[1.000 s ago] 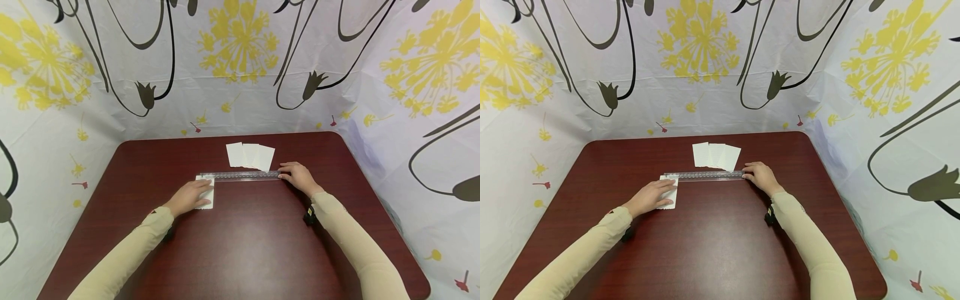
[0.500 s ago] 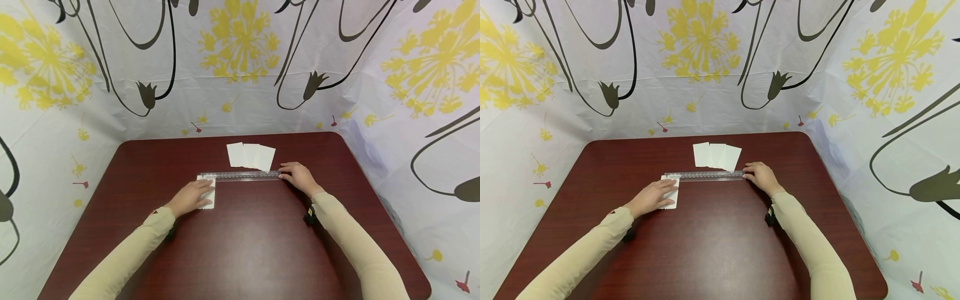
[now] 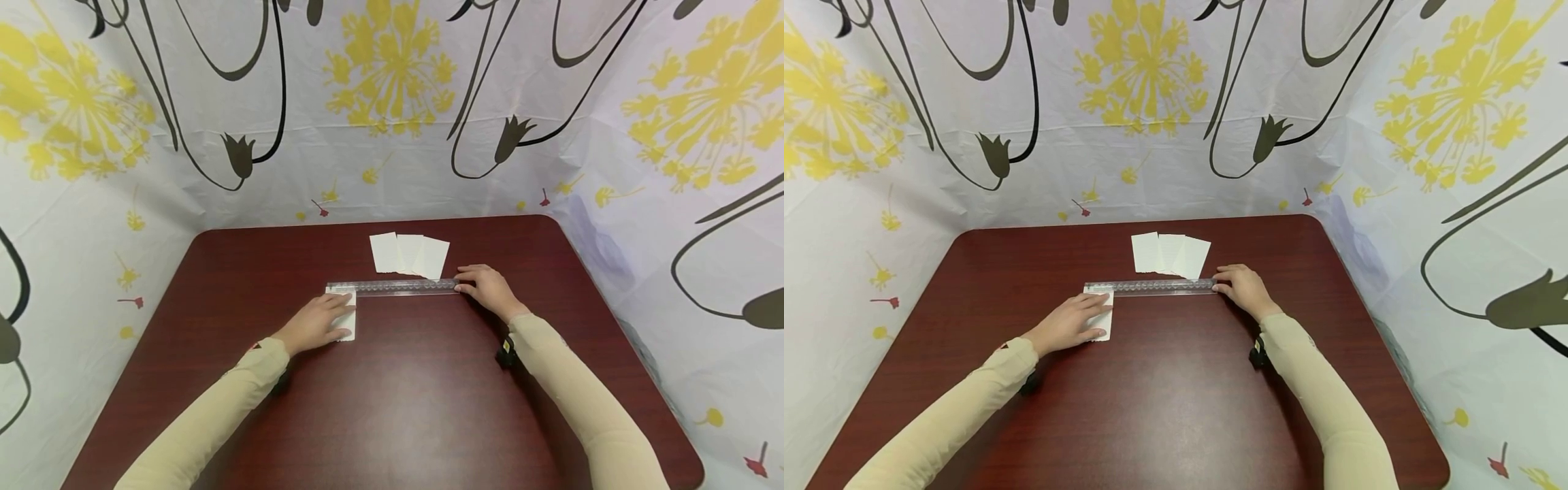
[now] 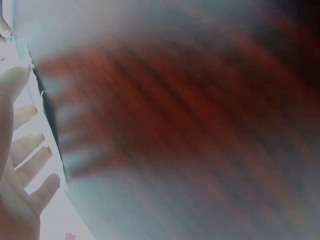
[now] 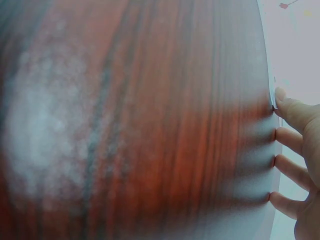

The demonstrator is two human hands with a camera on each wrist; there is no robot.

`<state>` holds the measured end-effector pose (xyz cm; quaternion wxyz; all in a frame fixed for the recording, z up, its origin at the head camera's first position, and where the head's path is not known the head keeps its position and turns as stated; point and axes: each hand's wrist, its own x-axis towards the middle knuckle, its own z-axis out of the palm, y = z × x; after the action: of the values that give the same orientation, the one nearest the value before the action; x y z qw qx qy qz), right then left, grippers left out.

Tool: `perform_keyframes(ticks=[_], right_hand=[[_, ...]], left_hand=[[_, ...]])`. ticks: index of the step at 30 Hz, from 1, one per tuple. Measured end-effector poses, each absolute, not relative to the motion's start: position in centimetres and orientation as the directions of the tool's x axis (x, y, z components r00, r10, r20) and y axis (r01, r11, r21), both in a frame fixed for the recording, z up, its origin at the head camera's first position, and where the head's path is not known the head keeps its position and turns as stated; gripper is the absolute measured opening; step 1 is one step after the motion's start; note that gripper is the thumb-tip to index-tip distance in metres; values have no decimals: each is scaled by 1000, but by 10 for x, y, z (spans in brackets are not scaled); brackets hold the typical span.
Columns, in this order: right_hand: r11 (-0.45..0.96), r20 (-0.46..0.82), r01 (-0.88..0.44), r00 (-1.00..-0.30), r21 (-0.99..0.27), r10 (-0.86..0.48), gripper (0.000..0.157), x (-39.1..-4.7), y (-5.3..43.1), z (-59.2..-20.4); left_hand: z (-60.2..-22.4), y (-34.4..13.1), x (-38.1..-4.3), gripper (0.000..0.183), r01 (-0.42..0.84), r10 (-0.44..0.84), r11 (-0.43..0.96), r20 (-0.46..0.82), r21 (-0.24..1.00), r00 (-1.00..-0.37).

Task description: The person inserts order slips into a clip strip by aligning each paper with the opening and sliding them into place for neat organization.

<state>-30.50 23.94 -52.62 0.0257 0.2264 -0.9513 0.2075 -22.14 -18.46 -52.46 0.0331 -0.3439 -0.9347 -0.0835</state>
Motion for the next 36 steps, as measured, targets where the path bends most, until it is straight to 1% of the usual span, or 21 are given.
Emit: perform_keyframes(ticks=[10,21,28,36], right_hand=[[811,141,-443,-895,-383,-423,35,-305,239,-526],[810,139,-440,-896,-387,-421,36,-305,239,-527],[805,159,-461,-887,-373,-434,36,-306,239,-527],[803,162,-464,-885,-374,-436,36,-307,240,-529]], left_hand=[[-523,-183,-221,52,654,647,743,101,140,-756],[-523,-186,-221,52,645,642,743,82,177,-762],[-520,-186,-220,52,650,646,740,85,172,-759],[-519,-183,-220,54,683,677,712,98,165,-729]])
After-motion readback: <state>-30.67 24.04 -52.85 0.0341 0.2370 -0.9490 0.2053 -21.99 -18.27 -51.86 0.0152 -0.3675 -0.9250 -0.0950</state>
